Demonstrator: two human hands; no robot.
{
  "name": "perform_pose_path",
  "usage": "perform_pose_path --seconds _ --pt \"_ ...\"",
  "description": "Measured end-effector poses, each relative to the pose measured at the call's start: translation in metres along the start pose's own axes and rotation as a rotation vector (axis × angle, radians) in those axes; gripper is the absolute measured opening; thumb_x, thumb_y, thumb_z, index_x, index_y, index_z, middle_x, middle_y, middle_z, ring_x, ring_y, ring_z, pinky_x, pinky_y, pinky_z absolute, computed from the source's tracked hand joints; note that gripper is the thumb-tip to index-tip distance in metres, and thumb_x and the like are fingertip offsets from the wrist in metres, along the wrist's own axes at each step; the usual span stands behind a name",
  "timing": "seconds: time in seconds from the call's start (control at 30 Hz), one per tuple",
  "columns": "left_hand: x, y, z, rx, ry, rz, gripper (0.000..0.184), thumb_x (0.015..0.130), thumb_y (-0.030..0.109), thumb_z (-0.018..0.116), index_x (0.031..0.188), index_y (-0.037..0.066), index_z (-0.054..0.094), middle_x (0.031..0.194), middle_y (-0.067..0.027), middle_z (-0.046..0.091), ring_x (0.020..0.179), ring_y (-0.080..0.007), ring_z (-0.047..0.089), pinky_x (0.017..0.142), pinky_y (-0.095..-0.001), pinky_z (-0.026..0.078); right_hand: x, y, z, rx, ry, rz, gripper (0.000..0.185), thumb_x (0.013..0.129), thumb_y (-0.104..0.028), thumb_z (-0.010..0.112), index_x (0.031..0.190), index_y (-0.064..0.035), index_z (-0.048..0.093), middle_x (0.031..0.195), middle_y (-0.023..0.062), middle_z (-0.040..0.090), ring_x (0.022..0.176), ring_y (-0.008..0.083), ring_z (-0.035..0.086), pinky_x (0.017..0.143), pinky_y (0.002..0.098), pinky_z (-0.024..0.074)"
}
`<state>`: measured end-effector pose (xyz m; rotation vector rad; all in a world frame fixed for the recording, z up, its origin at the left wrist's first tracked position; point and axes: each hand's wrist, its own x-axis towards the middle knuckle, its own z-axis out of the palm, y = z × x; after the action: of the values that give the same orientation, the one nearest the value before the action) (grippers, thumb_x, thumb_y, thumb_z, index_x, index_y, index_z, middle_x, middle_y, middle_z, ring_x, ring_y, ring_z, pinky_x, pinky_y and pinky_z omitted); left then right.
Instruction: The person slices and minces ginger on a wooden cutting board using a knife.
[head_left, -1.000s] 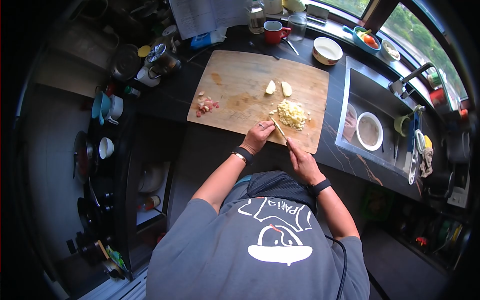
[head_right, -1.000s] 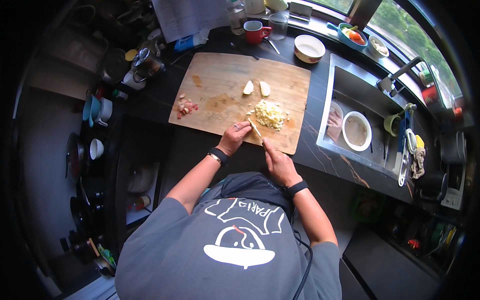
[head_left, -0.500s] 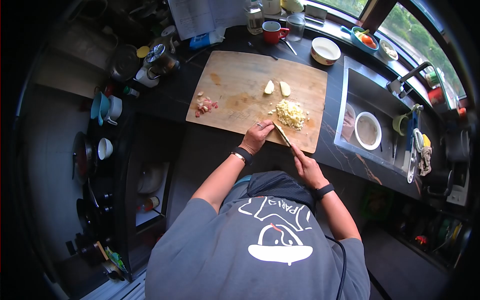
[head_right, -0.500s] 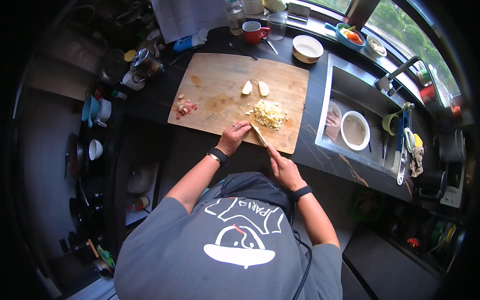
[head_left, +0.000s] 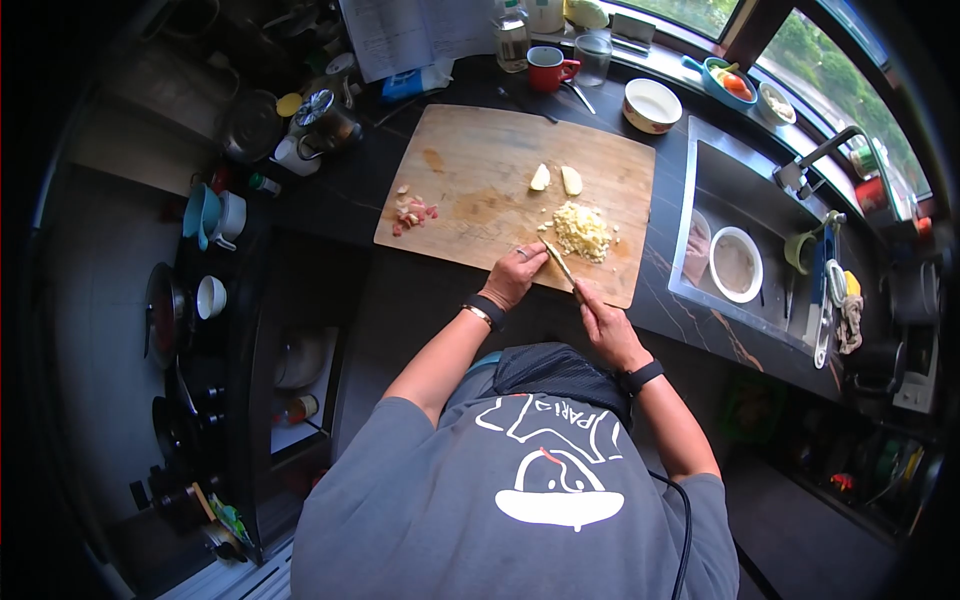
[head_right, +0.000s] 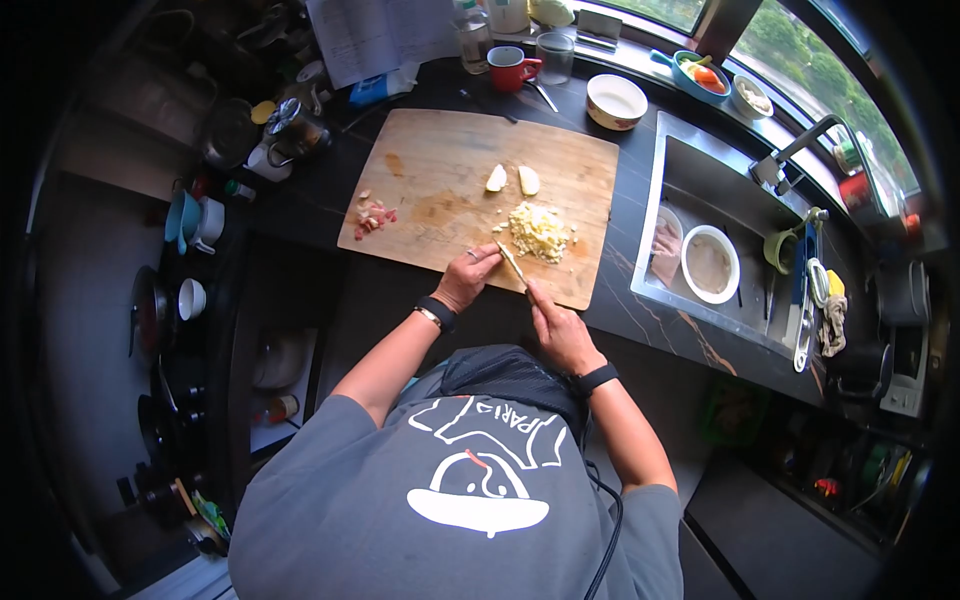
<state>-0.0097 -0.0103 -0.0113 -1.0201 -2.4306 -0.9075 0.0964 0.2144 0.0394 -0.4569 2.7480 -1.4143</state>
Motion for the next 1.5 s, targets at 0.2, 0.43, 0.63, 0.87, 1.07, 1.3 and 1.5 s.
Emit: perform_pose_path --seconds 0.2,0.43,0.63,0.87,1.07,1.3,1.5 --pt "0.0 0.003 -0.001 0.025 -0.005 -0.01 0.024 0.081 0.0 0.061 0.104 0.001 0.069 0.112 -0.012 0.068 0.101 -0.0283 0.067 0.089 -0.0365 0.054 0.001 0.0 0.002 -0.002 -0.035 0.048 0.054 0.098 -0.011 0.051 0.15 -0.0152 0.038 0.093 0.0281 0.067 0.085 0.0452 0.066 0.076 0.0506 0.0526" --pt "-0.001 0.004 0.0 0.029 0.006 -0.011 0.025 0.081 0.0 0.06 0.105 0.001 0.069 0.113 -0.0121 0.068 0.102 -0.0282 0.066 0.09 -0.0366 0.054 0.004 0.008 0.012 -0.002 -0.029 0.077 0.053 0.099 -0.015 0.051 0.151 -0.0179 0.038 0.095 0.0298 0.067 0.087 0.0462 0.066 0.077 0.0521 0.0522" --pt "0.002 0.006 -0.002 0.053 0.002 0.0 0.025 0.081 0.0 0.06 0.105 0.001 0.068 0.114 -0.0113 0.067 0.102 -0.0281 0.066 0.089 -0.036 0.054 0.003 0.012 0.014 -0.006 -0.002 0.073 0.052 0.1 -0.017 0.051 0.151 -0.0205 0.038 0.1 0.0298 0.067 0.091 0.0463 0.065 0.08 0.0521 0.0523" --pt "0.016 0.017 -0.002 -0.096 -0.003 -0.115 0.017 0.087 0.001 0.067 0.104 0.003 0.067 0.107 -0.0132 0.067 0.096 -0.0324 0.066 0.083 -0.0383 0.055 -0.005 0.007 -0.006 0.033 0.065 0.151 0.05 0.099 -0.014 0.054 0.147 -0.0188 0.044 0.107 0.0272 0.067 0.094 0.0429 0.067 0.08 0.0473 0.0543" --pt "0.056 0.048 -0.011 -0.115 0.118 -0.29 0.036 0.087 0.014 0.07 0.12 0.002 0.059 0.126 -0.0174 0.056 0.114 -0.0356 0.057 0.094 -0.0428 0.047 0.004 -0.012 -0.03 -0.185 0.252 0.162 0.051 0.093 -0.012 0.062 0.142 -0.0153 0.051 0.1 0.0148 0.069 0.087 0.0353 0.068 0.073 0.0428 0.0548" --pt "0.072 0.067 0.028 0.089 -0.033 -0.295 0.098 0.082 0.056 0.069 0.153 0.005 0.023 0.157 -0.0204 0.017 0.148 -0.038 0.012 0.114 -0.0648 0.007 0.004 0.001 -0.03 -0.443 0.392 0.045 0.043 0.084 -0.015 0.072 0.125 -0.0135 0.059 0.094 0.009 0.063 0.082 0.0287 0.064 0.066 0.0405 0.0532" --pt "0.072 0.052 0.039 0.104 -0.095 -0.46 0.107 0.082 0.073 0.058 0.155 0.004 0.02 0.158 -0.0204 0.016 0.149 -0.0379 0.009 0.112 -0.0685 0.007 -0.005 0.0 -0.043 -0.477 0.417 0.004 0.04 0.083 -0.011 0.071 0.121 -0.012 0.06 0.093 0.0081 0.061 0.083 0.0281 0.062 0.069 0.039 0.0523"
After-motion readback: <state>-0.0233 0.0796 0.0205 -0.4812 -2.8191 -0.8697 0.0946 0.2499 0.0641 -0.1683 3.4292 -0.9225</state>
